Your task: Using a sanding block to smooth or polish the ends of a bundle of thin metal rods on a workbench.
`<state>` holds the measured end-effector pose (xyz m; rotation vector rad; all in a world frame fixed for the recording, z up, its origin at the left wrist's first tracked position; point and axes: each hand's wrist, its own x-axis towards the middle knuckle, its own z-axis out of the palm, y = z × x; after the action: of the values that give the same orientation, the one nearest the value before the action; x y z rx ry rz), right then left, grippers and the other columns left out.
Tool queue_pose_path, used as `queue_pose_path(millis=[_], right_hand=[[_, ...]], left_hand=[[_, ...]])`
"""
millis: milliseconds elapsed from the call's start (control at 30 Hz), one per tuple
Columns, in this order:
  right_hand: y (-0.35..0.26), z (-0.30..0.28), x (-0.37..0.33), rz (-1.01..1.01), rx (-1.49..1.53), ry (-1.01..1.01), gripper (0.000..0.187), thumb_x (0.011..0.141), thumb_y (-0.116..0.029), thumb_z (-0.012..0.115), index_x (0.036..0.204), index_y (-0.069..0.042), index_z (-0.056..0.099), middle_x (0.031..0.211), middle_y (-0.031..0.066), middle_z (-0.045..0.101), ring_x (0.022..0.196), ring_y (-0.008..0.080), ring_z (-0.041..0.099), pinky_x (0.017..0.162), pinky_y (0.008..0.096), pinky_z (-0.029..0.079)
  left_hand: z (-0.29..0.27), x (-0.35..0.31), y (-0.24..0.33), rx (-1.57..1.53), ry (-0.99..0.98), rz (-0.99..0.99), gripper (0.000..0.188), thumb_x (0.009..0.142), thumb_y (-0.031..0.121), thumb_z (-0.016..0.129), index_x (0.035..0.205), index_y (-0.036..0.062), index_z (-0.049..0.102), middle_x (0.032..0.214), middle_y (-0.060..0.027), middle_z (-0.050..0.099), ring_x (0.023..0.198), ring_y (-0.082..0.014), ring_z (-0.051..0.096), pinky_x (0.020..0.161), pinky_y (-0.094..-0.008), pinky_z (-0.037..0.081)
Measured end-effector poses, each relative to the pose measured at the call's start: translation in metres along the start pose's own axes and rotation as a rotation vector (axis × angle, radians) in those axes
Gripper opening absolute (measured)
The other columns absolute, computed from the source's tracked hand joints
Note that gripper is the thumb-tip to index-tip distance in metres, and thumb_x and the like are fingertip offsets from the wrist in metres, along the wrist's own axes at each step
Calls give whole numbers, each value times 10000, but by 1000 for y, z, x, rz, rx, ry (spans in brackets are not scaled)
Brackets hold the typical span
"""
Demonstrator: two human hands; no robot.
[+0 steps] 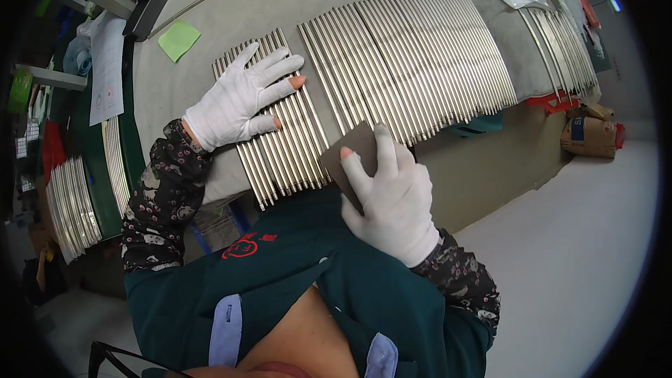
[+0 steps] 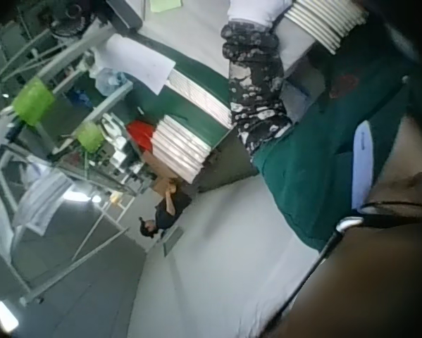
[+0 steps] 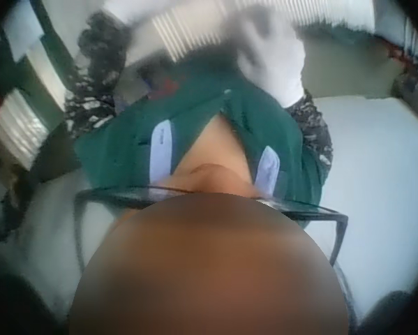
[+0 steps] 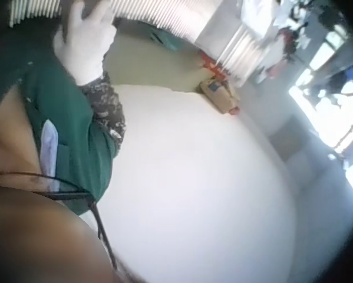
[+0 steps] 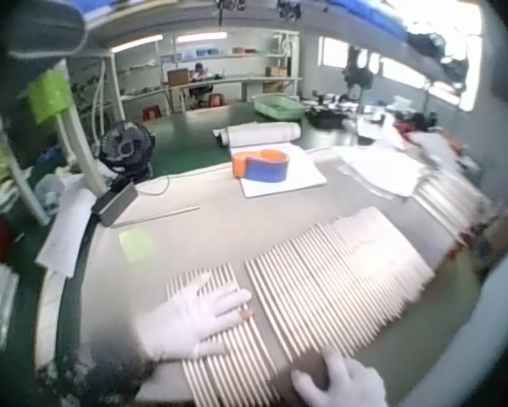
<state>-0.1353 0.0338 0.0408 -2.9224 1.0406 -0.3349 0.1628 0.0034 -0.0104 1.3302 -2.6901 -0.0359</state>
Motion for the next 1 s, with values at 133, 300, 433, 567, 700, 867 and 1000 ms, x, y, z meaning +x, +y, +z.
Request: queue_pose_path(millis=[133,300,433,567,700,867,1000], right_hand=[[11,-3,-16,19,73,123,651,593,-200,770,1217,-154,592,1345,236,452,1061,350,538,803,416,462],[7,-2,-14,83,73,127,654,586,-194,767,1216,-159,593,1339,238,458,1064,349,535,813,422,463],[7,6,-17,64,79,104,661,579,-200,769,1216,-163,596,1337,239,458,1066,346,533,817,424,463],[2,6,-15,49,89,96,660,571,-212,772,1207,-160,604,1336,241,458,1046,343,539,806,434,461],[-2,9,14,37,37,45,622,618,-230,760,1212,-135,601,1297,265,476,976,343,570,733,413,495],[-3,15,38,14,-5,33,581,665,-236,747,1211,-110,592,1267,284,477,939,348,587,683,396,517],[0,3,11,-34,-16,26,585,658,-233,751,1208,-116,589,1280,283,466,939,347,586,666,399,515]], left_hand=[[1,-1,1,-14,4,-6,718,921,620,384,1463,151,380,1527,-135,336,1408,-365,308,1136,-600,185],[2,6,3,-31,159,15,724,927,625,365,1459,135,385,1519,-152,342,1409,-368,303,1138,-597,183],[3,0,3,9,9,7,752,917,663,341,1453,139,395,1508,-152,359,1408,-365,307,1136,-596,186],[-1,-3,5,-1,-11,-5,756,912,669,345,1454,143,397,1511,-142,359,1408,-363,307,1133,-600,189],[-1,-1,6,1,-11,-3,755,911,666,351,1453,143,400,1512,-138,361,1407,-364,309,1130,-604,194],[2,-4,3,-13,17,-1,741,907,645,382,1454,146,398,1512,-138,361,1409,-366,308,1129,-604,198],[-4,-1,8,9,-39,-15,734,902,629,406,1458,149,392,1513,-149,358,1407,-371,309,1131,-603,197]])
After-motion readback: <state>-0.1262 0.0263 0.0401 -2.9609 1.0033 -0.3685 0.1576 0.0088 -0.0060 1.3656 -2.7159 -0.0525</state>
